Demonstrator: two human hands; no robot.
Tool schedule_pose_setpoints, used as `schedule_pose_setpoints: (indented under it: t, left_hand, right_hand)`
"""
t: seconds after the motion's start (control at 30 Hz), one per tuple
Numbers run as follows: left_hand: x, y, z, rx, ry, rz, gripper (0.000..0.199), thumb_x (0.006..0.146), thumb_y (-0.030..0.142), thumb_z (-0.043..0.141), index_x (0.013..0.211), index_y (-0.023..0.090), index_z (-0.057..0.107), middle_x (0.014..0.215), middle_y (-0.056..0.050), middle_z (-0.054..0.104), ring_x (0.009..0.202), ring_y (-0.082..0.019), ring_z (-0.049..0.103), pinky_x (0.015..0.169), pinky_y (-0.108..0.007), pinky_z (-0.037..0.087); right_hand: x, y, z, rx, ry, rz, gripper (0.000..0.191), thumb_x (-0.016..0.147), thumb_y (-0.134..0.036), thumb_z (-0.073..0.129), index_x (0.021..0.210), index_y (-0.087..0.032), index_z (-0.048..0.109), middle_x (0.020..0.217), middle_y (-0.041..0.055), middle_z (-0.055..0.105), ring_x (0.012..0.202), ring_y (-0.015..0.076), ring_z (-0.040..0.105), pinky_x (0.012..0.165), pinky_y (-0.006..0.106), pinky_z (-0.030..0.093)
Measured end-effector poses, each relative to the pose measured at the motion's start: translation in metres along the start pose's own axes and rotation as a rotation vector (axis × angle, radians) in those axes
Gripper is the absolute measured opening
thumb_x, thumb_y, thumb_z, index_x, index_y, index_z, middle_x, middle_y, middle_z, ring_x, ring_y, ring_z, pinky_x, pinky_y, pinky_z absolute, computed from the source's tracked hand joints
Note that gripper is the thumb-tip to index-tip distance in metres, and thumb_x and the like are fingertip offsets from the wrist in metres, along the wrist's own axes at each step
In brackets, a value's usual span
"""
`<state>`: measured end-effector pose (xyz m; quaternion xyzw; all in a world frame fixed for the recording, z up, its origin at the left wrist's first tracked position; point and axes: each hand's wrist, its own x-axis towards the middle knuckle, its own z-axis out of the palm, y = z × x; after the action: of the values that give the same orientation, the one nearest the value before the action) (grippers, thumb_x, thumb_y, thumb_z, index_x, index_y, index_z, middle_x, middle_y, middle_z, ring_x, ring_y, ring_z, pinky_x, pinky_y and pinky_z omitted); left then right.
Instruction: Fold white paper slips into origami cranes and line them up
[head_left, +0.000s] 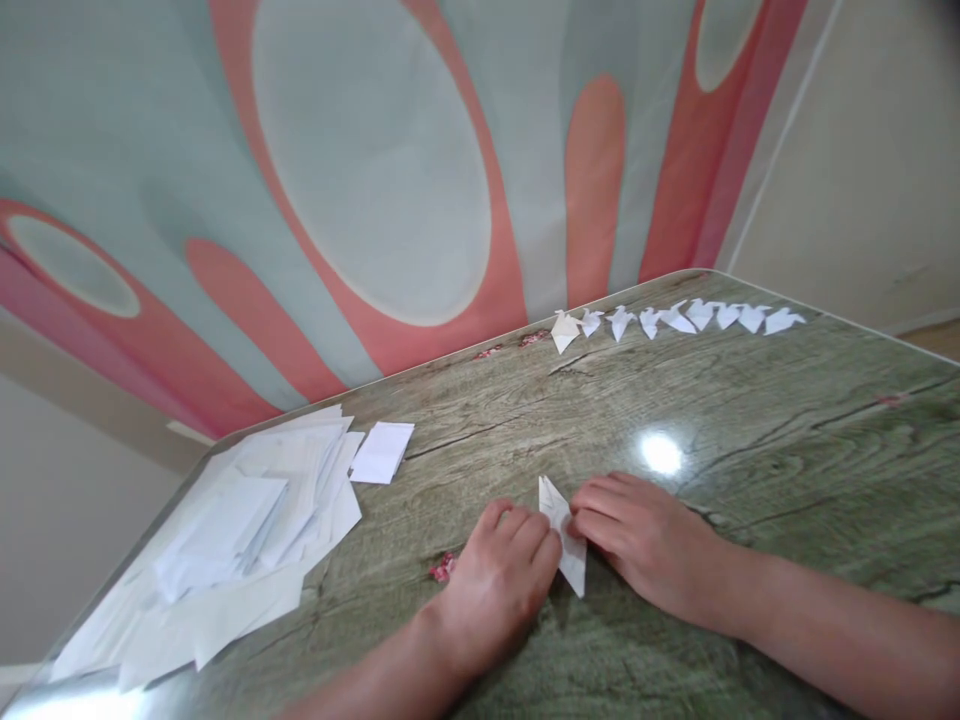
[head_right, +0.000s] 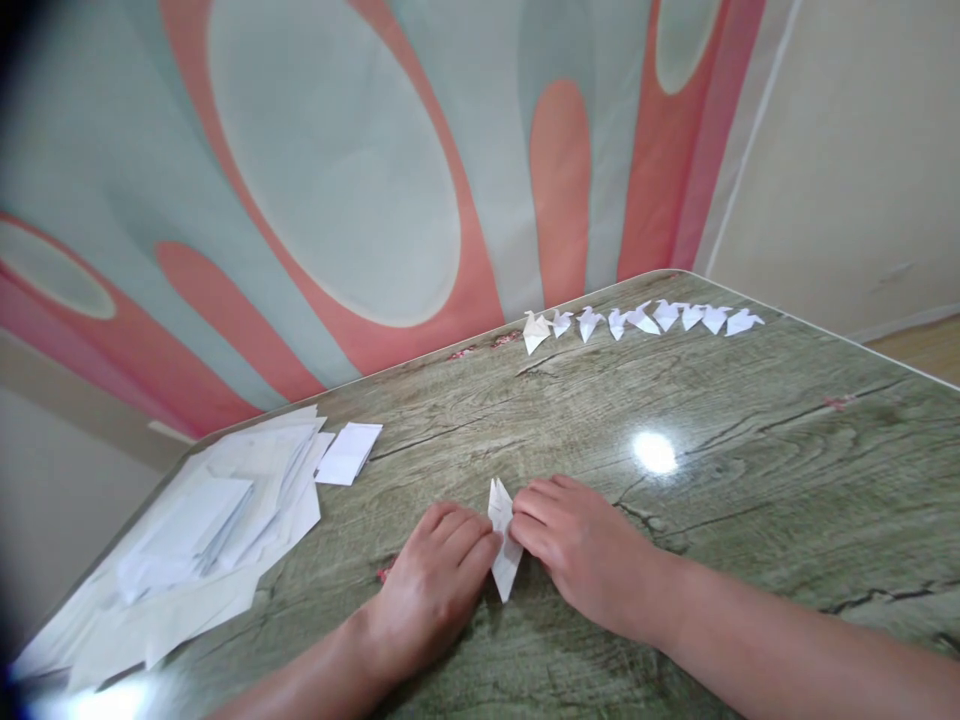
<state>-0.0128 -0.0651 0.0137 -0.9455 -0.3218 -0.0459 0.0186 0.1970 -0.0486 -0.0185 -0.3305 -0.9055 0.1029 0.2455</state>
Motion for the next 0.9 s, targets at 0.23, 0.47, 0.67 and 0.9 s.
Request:
schedule_pose_setpoints:
  t: [0.23, 0.47, 0.67, 0.9]
  left_hand:
    - [-0.009, 0.004, 0.003, -0.235, 0.125, -0.177, 0.018, 0.092, 0.012, 0.047, 0.101, 0.017, 0.061, 0.1, -0.006, 0.065, 0.094, -0.022, 0.057, 0.085, -0.039, 0.043]
    - [-0.006, -0.002, 0.009, -0.449, 0.232, -0.385, 0.006, 0.085, 0.017, 0.064, 0.079, 0.02, 0.063, 0.089, -0.001, 0.065, 0.09, -0.019, 0.057, 0.084, -0.036, 0.039]
    - [-0.001, -0.003, 0.008, -0.477, 0.19, -0.517, 0.008, 0.079, 0.02, 0.071, 0.078, 0.02, 0.064, 0.091, -0.001, 0.062, 0.093, -0.02, 0.055, 0.083, -0.036, 0.037]
    - [0.003, -0.003, 0.008, -0.397, 0.121, -0.528, 0.012, 0.089, 0.027, 0.059, 0.08, 0.02, 0.064, 0.089, -0.003, 0.06, 0.092, -0.021, 0.052, 0.081, -0.036, 0.037]
  right_hand:
    - [-0.001, 0.003, -0.003, 0.071, -0.038, 0.023, 0.014, 0.092, -0.012, 0.052, 0.089, -0.017, 0.064, 0.088, 0.0036, 0.062, 0.087, 0.0203, 0.054, 0.077, 0.036, 0.043]
    - [-0.001, 0.007, -0.004, 0.13, -0.001, 0.116, 0.008, 0.09, -0.018, 0.059, 0.085, -0.018, 0.065, 0.091, 0.0021, 0.064, 0.089, 0.0194, 0.055, 0.08, 0.037, 0.042]
    - [-0.001, 0.008, -0.001, 0.14, 0.057, 0.173, 0.012, 0.092, -0.026, 0.059, 0.084, -0.02, 0.066, 0.092, 0.0013, 0.065, 0.087, 0.0182, 0.055, 0.079, 0.036, 0.041]
    - [0.003, 0.008, 0.001, 0.092, 0.057, 0.227, 0.013, 0.091, -0.024, 0.058, 0.081, -0.02, 0.066, 0.091, 0.0032, 0.063, 0.087, 0.0196, 0.054, 0.077, 0.036, 0.041]
